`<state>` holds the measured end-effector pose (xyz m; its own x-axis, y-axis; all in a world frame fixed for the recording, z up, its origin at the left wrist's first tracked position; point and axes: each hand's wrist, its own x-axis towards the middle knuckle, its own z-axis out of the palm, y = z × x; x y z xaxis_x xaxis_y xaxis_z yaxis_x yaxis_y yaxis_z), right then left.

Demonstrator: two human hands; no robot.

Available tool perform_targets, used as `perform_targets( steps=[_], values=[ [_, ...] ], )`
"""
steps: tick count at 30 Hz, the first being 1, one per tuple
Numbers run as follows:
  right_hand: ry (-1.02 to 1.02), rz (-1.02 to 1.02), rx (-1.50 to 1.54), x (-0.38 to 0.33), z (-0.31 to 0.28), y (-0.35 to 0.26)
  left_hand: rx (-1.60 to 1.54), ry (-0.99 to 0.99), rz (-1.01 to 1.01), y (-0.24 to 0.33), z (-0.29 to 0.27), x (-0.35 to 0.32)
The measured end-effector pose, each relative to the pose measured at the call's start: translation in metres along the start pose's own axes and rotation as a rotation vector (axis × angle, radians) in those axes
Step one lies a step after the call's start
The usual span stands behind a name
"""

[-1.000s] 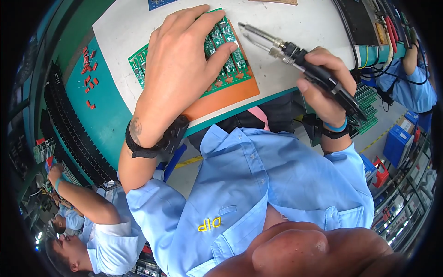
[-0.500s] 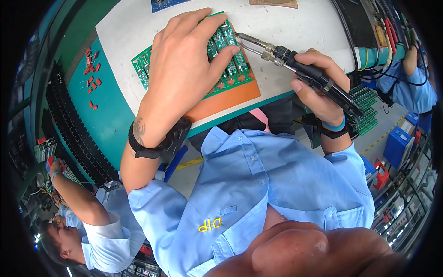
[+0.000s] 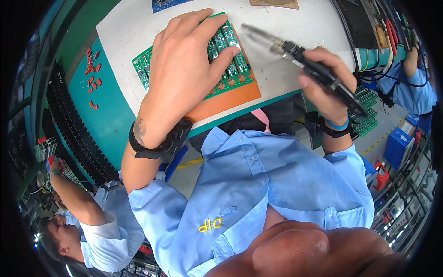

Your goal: Soldering electronic components onto printed circuit boards at an industrial workstation.

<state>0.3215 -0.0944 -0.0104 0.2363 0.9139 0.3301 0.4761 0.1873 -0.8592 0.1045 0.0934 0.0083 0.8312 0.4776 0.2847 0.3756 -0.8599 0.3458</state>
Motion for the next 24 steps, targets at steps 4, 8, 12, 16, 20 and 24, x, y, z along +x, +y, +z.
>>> perform_targets(
  steps=[4,8,12,16,20,24],
  values=[
    [0.297,-0.097,0.048,0.019,0.010,0.018,-0.026,0.009,-0.032,-0.002,0.002,-0.002],
    [0.359,-0.008,0.055,0.010,0.004,0.029,-0.026,0.000,-0.029,-0.004,0.001,0.000],
    [0.298,0.050,0.160,-0.014,-0.003,0.019,-0.016,0.006,-0.038,-0.003,0.001,-0.002],
    [0.194,-0.014,0.209,-0.019,0.000,0.002,-0.039,0.022,-0.018,-0.004,0.000,-0.002],
    [0.072,0.002,0.141,-0.013,0.003,-0.014,-0.018,0.050,-0.014,-0.006,-0.001,-0.002],
    [-0.021,-0.029,0.097,-0.004,0.005,-0.021,-0.004,0.078,0.005,-0.010,-0.007,-0.004]
  ],
)
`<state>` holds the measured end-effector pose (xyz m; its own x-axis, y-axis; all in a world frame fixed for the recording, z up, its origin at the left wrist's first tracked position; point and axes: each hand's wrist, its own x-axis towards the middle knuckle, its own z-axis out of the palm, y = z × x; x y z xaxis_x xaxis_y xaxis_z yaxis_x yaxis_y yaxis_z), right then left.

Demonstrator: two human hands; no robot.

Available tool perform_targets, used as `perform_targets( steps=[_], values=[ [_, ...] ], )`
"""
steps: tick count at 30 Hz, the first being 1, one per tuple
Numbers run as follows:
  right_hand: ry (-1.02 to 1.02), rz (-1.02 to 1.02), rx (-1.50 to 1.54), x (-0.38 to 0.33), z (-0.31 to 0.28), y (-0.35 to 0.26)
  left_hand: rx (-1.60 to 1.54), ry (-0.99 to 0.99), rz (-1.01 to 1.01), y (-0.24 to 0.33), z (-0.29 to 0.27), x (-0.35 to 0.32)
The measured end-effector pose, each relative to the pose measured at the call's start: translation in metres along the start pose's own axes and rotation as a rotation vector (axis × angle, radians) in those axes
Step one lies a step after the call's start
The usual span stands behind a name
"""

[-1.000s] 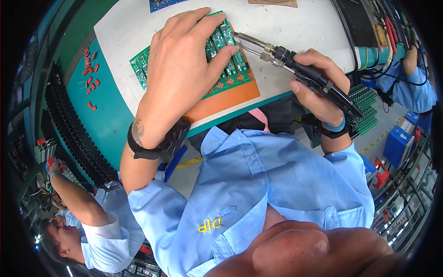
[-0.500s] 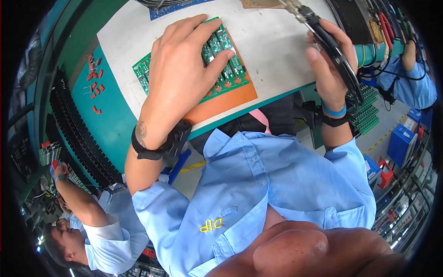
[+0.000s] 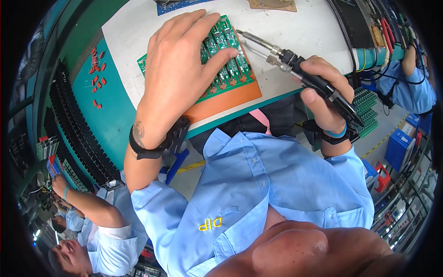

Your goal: Soldering electronic components onto printed circuit boards at an industrial workstation.

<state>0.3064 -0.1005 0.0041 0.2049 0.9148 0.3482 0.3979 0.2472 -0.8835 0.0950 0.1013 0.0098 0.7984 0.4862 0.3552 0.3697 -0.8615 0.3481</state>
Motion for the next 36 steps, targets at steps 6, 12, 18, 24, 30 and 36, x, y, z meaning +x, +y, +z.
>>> perform_targets(
  steps=[6,12,18,24,30,36],
  values=[
    [-0.071,-0.077,-0.032,0.012,0.007,0.008,0.007,-0.083,-0.038,-0.003,-0.004,-0.005],
    [-0.076,-0.054,-0.062,0.014,0.010,0.011,-0.010,-0.108,-0.069,0.000,-0.004,-0.005],
    [-0.101,-0.037,-0.077,0.015,0.011,0.009,-0.018,-0.098,-0.079,0.000,-0.004,-0.006],
    [-0.089,-0.050,-0.080,0.019,0.012,0.006,-0.019,-0.085,-0.072,0.000,-0.004,-0.006],
    [-0.093,-0.051,-0.098,0.020,0.011,0.004,-0.026,-0.074,-0.074,0.000,-0.003,-0.008],
    [-0.086,-0.065,-0.092,0.017,0.006,-0.001,-0.042,-0.065,-0.072,-0.001,-0.002,-0.008]
  ],
)
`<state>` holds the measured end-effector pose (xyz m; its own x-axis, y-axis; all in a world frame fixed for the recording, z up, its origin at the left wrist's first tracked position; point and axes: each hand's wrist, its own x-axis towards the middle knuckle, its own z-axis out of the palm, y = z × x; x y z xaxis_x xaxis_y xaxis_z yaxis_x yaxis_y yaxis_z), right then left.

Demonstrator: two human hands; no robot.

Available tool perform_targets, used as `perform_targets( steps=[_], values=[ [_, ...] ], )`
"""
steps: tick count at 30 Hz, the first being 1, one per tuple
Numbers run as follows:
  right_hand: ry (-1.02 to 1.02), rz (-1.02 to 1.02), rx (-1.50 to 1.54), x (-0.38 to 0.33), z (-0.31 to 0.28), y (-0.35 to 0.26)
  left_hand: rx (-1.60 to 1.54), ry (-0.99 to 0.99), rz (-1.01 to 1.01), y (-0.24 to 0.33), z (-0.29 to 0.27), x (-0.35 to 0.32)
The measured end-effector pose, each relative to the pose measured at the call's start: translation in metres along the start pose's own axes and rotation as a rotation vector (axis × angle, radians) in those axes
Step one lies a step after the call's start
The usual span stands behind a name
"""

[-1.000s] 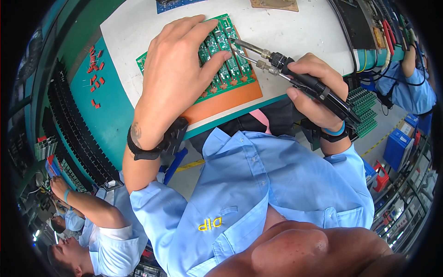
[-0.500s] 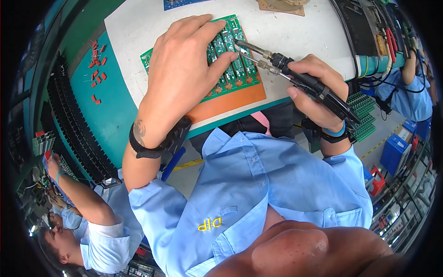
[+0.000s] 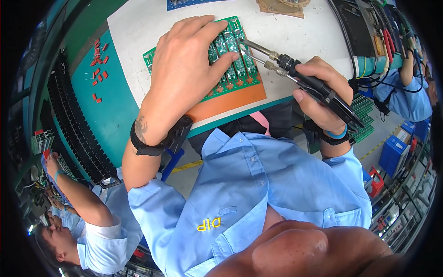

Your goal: Soldering electronic components onto printed circuit boards at an industrial workstation.

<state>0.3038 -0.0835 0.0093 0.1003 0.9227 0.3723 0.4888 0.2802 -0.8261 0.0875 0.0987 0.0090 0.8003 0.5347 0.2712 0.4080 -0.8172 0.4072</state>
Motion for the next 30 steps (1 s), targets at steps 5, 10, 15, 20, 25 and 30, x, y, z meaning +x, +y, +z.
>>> perform_targets(
  steps=[5,10,15,20,25,30],
  values=[
    [-0.007,0.001,0.035,0.001,0.005,0.000,-0.010,0.013,0.004,-0.003,-0.006,0.001],
    [-0.033,0.002,0.030,0.004,0.010,0.005,0.031,-0.036,0.013,-0.007,-0.012,-0.001],
    [-0.045,0.012,0.021,0.007,0.013,0.008,0.067,-0.011,0.015,-0.006,-0.011,-0.003],
    [-0.039,-0.004,0.025,0.010,0.015,0.007,0.077,-0.013,0.009,-0.006,-0.012,-0.003],
    [-0.061,-0.004,-0.002,0.011,0.014,0.003,0.081,-0.054,0.007,-0.005,-0.013,-0.003],
    [-0.063,-0.018,-0.026,0.010,0.014,0.002,0.066,-0.047,0.025,-0.007,-0.013,-0.003]
  ],
)
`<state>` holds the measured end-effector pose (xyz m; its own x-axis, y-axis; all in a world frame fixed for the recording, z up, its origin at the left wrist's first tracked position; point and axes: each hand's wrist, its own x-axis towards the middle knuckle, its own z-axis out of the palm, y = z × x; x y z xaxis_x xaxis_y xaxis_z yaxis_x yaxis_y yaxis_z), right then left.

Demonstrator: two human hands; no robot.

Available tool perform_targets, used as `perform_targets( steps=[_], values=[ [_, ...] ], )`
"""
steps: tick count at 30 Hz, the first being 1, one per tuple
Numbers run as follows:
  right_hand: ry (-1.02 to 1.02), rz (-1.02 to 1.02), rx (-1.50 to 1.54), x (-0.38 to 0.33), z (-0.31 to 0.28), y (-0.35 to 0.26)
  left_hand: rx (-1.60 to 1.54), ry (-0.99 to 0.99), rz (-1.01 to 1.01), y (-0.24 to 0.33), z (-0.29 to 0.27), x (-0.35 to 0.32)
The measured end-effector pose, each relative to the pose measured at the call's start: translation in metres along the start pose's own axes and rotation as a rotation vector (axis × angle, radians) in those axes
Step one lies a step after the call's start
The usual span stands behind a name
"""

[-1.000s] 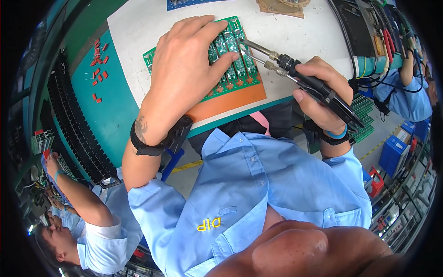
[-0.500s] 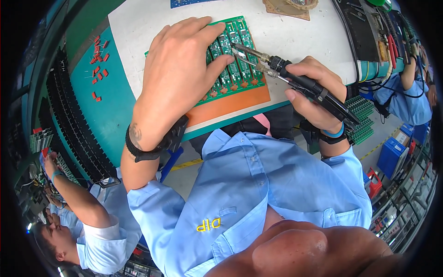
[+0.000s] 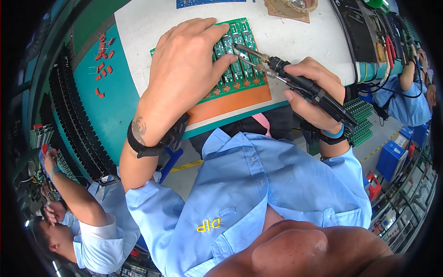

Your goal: Soldering electronic components onto printed circuit boards at an industrial workstation.

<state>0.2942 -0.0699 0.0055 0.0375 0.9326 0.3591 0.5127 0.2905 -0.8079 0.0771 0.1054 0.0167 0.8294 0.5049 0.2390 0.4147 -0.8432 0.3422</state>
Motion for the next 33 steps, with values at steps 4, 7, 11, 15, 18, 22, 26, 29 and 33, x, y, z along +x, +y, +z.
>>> perform_targets(
  steps=[4,7,11,15,18,22,26,29,33],
  values=[
    [0.009,-0.017,-0.005,-0.002,-0.002,0.000,-0.027,0.033,0.011,-0.002,0.003,-0.003],
    [0.068,-0.026,0.036,-0.005,-0.005,-0.003,-0.034,0.058,0.015,-0.004,0.005,-0.004],
    [0.050,-0.017,0.053,-0.005,-0.001,-0.004,-0.043,0.074,0.021,-0.005,0.006,-0.006],
    [0.031,0.004,0.062,-0.002,0.005,-0.002,-0.049,0.080,0.004,-0.005,0.002,-0.012],
    [0.018,-0.008,0.062,0.002,0.008,0.001,-0.034,0.057,-0.025,-0.005,0.001,-0.015],
    [-0.002,-0.005,0.063,0.005,0.010,0.002,-0.030,0.032,-0.039,-0.006,0.001,-0.016],
    [-0.016,-0.007,0.059,0.006,0.010,0.002,-0.031,0.045,-0.045,-0.005,0.001,-0.016],
    [-0.019,-0.012,0.055,0.007,0.010,0.002,-0.041,0.044,-0.051,-0.006,0.001,-0.016],
    [-0.017,-0.012,0.055,0.008,0.011,0.000,-0.054,0.050,-0.047,-0.005,0.001,-0.017]
  ],
)
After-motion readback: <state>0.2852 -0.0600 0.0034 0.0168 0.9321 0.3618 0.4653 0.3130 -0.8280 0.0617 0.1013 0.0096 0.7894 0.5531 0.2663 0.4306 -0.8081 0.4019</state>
